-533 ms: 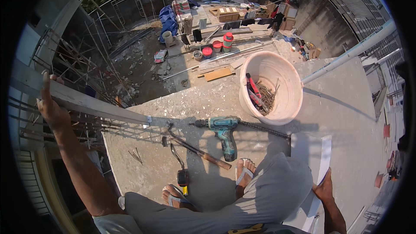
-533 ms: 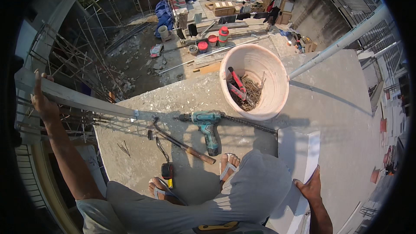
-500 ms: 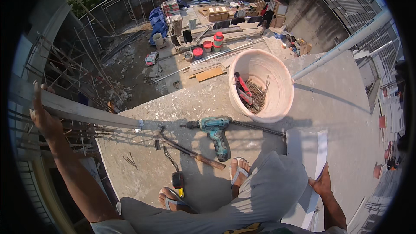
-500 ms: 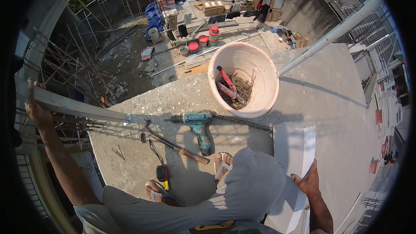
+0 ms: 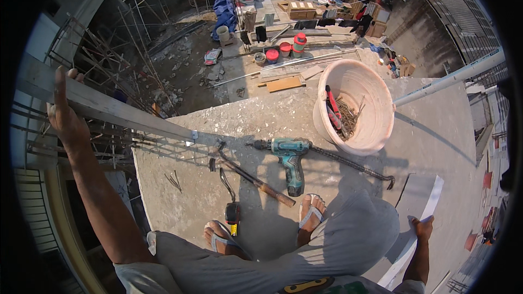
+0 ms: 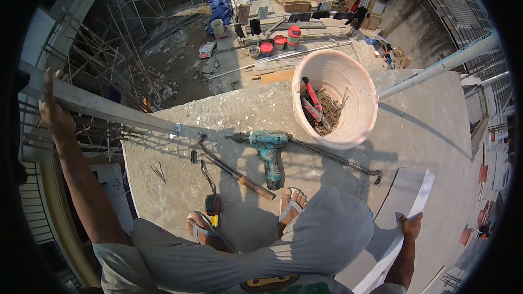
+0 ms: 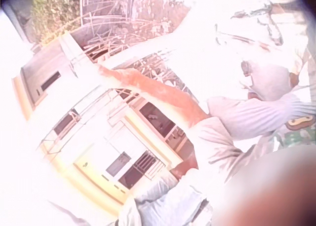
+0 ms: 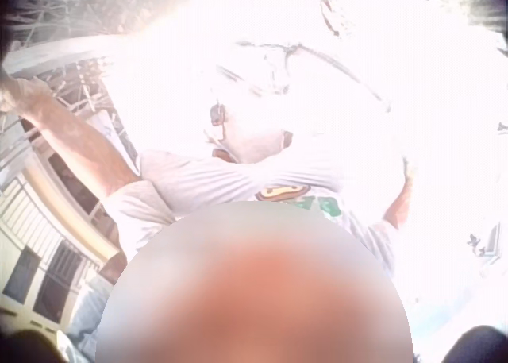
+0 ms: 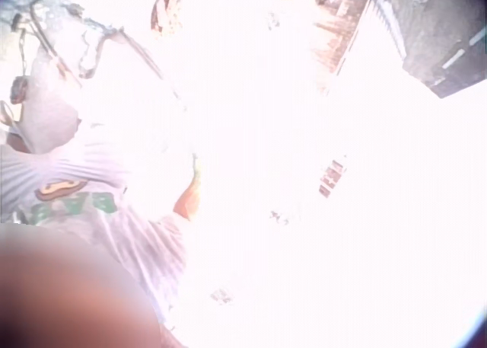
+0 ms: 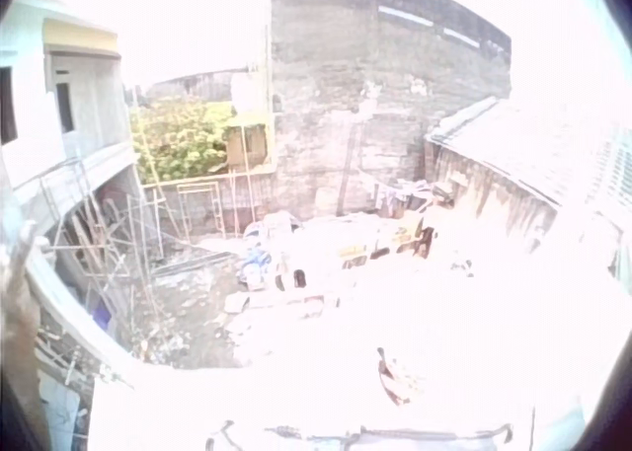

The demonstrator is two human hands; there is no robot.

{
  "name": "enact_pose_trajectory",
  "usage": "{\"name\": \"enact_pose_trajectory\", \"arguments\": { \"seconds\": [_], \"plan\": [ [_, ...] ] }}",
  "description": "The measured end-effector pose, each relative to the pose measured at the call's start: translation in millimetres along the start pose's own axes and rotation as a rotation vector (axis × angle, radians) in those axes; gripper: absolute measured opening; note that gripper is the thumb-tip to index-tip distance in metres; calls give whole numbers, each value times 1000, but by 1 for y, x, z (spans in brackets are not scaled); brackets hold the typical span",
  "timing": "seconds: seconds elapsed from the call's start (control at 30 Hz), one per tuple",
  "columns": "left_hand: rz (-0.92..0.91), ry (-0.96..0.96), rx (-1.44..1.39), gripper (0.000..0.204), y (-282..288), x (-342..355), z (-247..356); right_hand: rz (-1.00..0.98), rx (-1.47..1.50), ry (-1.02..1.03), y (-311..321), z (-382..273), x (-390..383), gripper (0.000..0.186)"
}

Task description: The person secures a long metal frame to a rooftop structure using a hammer and nails, then drills holes into another metal frame with a power drill. The person handles metal frames, nails, a hammer, and a power drill during the task.

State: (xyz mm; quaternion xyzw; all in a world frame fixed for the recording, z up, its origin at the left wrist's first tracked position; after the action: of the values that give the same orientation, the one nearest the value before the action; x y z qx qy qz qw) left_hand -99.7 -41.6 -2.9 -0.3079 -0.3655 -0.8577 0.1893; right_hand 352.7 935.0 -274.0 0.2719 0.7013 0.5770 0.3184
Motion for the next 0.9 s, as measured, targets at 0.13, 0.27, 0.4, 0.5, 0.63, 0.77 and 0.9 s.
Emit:
{"name": "enact_pose_trajectory", "arguments": {
  "seconds": [0.13,0.27,0.4,0.5,0.63,0.77,0.9],
  "plan": [
    [45,200,-219,37,4,1,-16,-86,-175,-13,-7,34,22,78],
    [101,262,-292,42,3,2,-22,57,-271,174,1,-51,33,64],
    [107,259,-406,38,3,3,-16,15,49,770,-51,-250,4,42],
    [95,268,-447,36,-3,1,-10,-453,242,995,-133,-361,-50,36],
    [124,244,-407,35,-5,-3,2,-504,173,1139,-197,-449,-97,35],
    [157,259,-371,34,-2,-3,4,-680,72,1178,-235,-490,-121,55],
    [126,212,-300,32,-3,-1,5,-851,84,911,-248,-499,-121,68]
  ]
}}
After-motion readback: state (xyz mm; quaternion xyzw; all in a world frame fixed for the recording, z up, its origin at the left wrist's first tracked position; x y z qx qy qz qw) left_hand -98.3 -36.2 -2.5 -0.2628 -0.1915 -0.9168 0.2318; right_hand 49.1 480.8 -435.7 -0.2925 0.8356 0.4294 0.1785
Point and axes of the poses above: each hand's wrist, its own x-axis towards the middle knuckle, its own y-axis out of the back of the hand, z = x × y, the point moved 10 cm from there along x, towards the middle knuckle, and after that the axes turned 13 degrees about y, right-handed, at the moved point
